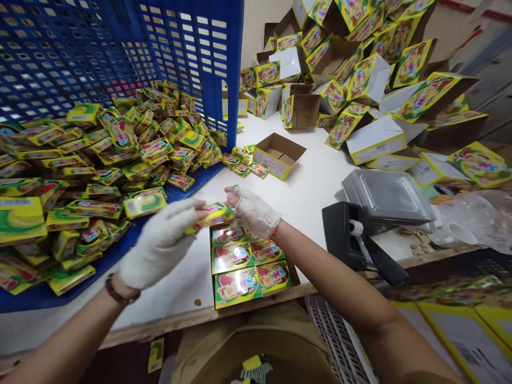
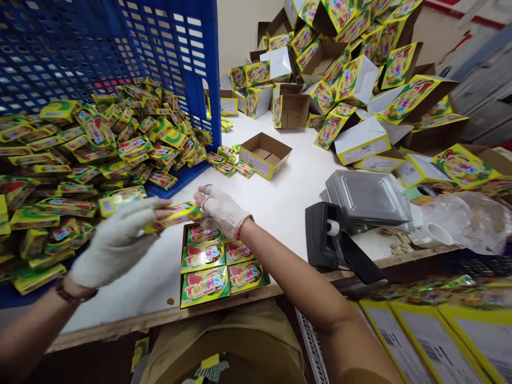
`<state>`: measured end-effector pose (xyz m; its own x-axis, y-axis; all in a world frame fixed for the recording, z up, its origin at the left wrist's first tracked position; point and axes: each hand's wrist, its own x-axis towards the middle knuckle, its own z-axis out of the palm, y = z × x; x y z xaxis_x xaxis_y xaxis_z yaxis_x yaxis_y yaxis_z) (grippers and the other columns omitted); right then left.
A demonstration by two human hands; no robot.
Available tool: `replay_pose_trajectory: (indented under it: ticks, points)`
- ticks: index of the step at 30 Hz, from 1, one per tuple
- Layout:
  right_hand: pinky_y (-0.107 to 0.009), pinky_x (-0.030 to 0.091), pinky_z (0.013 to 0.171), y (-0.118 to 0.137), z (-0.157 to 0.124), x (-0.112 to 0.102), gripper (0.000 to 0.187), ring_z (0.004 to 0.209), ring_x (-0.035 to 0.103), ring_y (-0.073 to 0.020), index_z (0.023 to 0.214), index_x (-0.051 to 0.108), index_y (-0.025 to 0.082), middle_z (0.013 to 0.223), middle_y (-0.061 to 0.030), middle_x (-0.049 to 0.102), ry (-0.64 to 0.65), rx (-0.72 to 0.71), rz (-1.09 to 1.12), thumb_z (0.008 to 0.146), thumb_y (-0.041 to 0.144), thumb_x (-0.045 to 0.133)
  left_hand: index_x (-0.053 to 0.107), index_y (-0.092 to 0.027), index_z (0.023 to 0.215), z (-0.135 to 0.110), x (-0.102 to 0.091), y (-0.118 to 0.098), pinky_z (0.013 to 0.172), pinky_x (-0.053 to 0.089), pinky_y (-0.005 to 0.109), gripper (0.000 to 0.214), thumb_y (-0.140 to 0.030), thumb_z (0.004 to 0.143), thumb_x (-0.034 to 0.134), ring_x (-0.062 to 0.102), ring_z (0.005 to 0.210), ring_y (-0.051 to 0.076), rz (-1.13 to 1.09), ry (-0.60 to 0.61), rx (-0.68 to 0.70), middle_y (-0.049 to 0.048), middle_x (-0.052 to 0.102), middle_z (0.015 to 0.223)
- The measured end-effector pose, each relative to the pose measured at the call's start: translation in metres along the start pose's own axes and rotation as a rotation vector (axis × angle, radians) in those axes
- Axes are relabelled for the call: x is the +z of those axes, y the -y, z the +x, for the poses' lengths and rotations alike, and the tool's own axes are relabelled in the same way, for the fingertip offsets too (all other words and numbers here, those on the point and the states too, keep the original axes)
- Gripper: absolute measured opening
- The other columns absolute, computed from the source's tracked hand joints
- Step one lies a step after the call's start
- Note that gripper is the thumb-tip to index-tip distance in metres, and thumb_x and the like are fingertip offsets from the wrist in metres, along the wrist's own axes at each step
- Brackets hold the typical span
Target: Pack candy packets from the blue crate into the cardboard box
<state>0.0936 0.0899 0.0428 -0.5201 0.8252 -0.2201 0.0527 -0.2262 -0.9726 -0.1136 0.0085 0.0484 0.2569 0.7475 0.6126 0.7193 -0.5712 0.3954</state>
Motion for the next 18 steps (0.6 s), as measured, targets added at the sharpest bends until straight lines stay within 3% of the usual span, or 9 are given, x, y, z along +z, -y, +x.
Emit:
replay_pose_trajectory:
  ticks: [3, 6, 8, 10, 13, 16, 18]
  points:
    - [-0.029, 0.053, 0.076, -0.001, -0.003, -0.010, 0.023, 0.081, 0.060, -0.0146, 0.108, 0.062, 0.017, 0.092, -0.0029, 0.063, -0.094, -0.147, -0.252, 0.088, 0.028, 0.058, 0.065, -0.025, 0.117, -0.009, 0.034, -0.012, 0.106, 0.049, 0.049, 0.034, -0.018, 0.088, 0.049, 0.056, 0.128, 0.027, -0.086, 0.018, -0.076, 0.0105, 0.059, 0.139]
    - [-0.034, 0.049, 0.090, -0.021, -0.015, -0.023, 0.016, 0.092, 0.058, -0.0178, 0.099, 0.065, 0.017, 0.098, -0.0053, 0.063, -0.308, -0.393, -0.547, 0.086, 0.022, 0.058, 0.061, -0.020, 0.125, -0.027, 0.061, -0.014, 0.111, 0.044, 0.051, 0.038, -0.024, 0.090, 0.048, 0.053, 0.132, 0.027, -0.168, -0.075, -0.386, 0.0128, 0.057, 0.141]
    - [-0.035, 0.048, 0.092, -0.040, -0.021, -0.027, 0.015, 0.096, 0.057, -0.0192, 0.098, 0.066, 0.017, 0.100, -0.0070, 0.062, -0.329, -0.491, -0.655, 0.086, 0.019, 0.058, 0.056, -0.020, 0.133, -0.041, 0.077, -0.018, 0.109, 0.047, 0.052, 0.044, -0.034, 0.092, 0.049, 0.058, 0.126, 0.028, -0.257, -0.105, -0.621, 0.0131, 0.060, 0.136]
    - [-0.033, 0.047, 0.092, -0.055, -0.025, -0.025, 0.013, 0.096, 0.057, -0.0193, 0.097, 0.066, 0.017, 0.097, -0.0065, 0.060, -0.274, -0.493, -0.713, 0.087, 0.017, 0.057, 0.053, -0.019, 0.138, -0.052, 0.092, -0.023, 0.109, 0.047, 0.053, 0.050, -0.041, 0.094, 0.049, 0.058, 0.126, 0.029, -0.309, -0.100, -0.760, 0.0138, 0.059, 0.138]
    - [-0.030, 0.046, 0.086, -0.066, -0.023, -0.017, 0.012, 0.093, 0.056, -0.0177, 0.091, 0.068, 0.018, 0.094, -0.0049, 0.057, -0.211, -0.415, -0.830, 0.089, 0.015, 0.057, 0.063, -0.019, 0.126, -0.057, 0.107, -0.029, 0.115, 0.041, 0.051, 0.041, -0.040, 0.094, 0.047, 0.049, 0.136, 0.029, -0.261, -0.087, -0.714, 0.0125, 0.051, 0.147]
    - [-0.029, 0.046, 0.079, -0.064, -0.023, -0.013, 0.014, 0.088, 0.055, -0.0171, 0.085, 0.070, 0.019, 0.094, -0.0047, 0.055, -0.186, -0.341, -0.942, 0.090, 0.018, 0.057, 0.069, -0.020, 0.112, -0.057, 0.110, -0.029, 0.118, 0.038, 0.051, 0.033, -0.034, 0.094, 0.046, 0.045, 0.139, 0.029, -0.176, -0.055, -0.609, 0.0116, 0.052, 0.146]
    - [-0.030, 0.047, 0.083, -0.063, -0.029, -0.014, 0.012, 0.092, 0.056, -0.0182, 0.091, 0.071, 0.019, 0.098, -0.0057, 0.056, -0.177, -0.357, -0.913, 0.089, 0.020, 0.059, 0.065, -0.020, 0.120, -0.061, 0.107, -0.030, 0.119, 0.036, 0.052, 0.035, -0.035, 0.094, 0.047, 0.043, 0.141, 0.029, -0.190, -0.046, -0.623, 0.0120, 0.051, 0.147]
